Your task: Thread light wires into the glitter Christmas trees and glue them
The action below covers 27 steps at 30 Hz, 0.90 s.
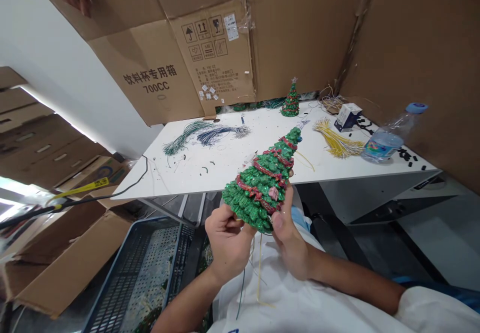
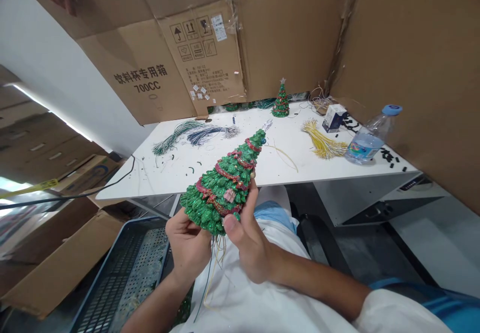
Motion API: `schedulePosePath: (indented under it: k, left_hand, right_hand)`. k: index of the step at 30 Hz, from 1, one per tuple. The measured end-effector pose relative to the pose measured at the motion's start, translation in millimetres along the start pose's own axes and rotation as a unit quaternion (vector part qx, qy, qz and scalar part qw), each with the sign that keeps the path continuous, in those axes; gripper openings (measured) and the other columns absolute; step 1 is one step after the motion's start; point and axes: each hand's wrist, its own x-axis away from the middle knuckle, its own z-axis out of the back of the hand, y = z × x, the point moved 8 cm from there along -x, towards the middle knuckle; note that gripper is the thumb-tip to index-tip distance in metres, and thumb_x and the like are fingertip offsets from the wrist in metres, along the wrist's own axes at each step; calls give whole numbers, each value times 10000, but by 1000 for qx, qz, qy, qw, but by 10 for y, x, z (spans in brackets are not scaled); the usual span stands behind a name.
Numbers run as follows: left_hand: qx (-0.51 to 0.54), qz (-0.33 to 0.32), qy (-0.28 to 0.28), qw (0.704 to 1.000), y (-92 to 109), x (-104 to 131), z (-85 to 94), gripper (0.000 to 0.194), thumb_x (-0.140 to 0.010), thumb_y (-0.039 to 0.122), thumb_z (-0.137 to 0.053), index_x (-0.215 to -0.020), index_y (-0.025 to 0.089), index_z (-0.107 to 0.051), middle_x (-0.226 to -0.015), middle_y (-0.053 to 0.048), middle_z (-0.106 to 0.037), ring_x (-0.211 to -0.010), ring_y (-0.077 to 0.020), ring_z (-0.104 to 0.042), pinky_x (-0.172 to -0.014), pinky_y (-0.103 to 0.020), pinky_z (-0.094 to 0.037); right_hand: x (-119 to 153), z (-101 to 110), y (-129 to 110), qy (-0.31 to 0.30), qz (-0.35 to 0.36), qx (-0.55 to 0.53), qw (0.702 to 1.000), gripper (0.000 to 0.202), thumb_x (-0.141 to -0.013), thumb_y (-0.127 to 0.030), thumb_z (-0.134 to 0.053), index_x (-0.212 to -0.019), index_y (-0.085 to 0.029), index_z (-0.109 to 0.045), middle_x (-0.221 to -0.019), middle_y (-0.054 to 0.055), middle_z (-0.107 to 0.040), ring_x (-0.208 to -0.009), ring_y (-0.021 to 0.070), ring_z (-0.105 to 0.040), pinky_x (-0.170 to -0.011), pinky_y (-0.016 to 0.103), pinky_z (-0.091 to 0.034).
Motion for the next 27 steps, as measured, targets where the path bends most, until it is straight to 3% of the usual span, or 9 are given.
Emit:
schedulePosePath:
  k: [4,9,15,22,27]
  left_hand:
    - [-4,-18,-13,1000,33,-7,-39,389,-805,224,-851,-586,170,-534,-515,96,-321,-521,-58,-208,-468,-169,-212]
    - [-20,-6,-5,1000,-24,17,-33,390,-787,280,-882,-593,168,-564,-528,80,-377,-532,-68,-277,-485,-174,-277]
    - [-13,-3,9,1000,-104,56,-10,441,-807,355,-900,-602,180,-551,-557,70,-368,-538,-80,-298,-485,-186,-290]
    - [-42,-42,-8,998,-66,34,-30,360,-899,297,-813,-660,186,-569,-580,71,-392,-538,-79,-301,-483,-179,-294]
    - [-88,-122,11,989,142,-1,-37,367,-906,189,-749,-638,188,-498,-545,96,-331,-505,-63,-240,-453,-179,-223]
  right_hand:
    - [10,12,7,9,-8,6,1000,977,-1084,-558,-677,-1803,-458,-24,-1854,7,-375,-1687,223,-416,-1405,490,-306]
    - [60,93,125,16,-36,26,999,964,-1113,-564,-608,-1806,-450,53,-1858,11,-364,-1683,240,-428,-1392,483,-345]
    - [25,89,121,-21,22,23,999,975,-1103,-533,-619,-1812,-435,43,-1832,28,-421,-1640,284,-502,-1377,511,-374]
    - [-81,-86,-28,-55,7,-44,998,944,-1087,-492,-656,-1804,-465,-43,-1787,12,-494,-1614,256,-533,-1392,501,-345]
    - [-173,-240,-117,-71,-38,-128,988,1045,-987,-488,-797,-1768,-520,-103,-1739,-2,-552,-1575,267,-581,-1343,502,-426]
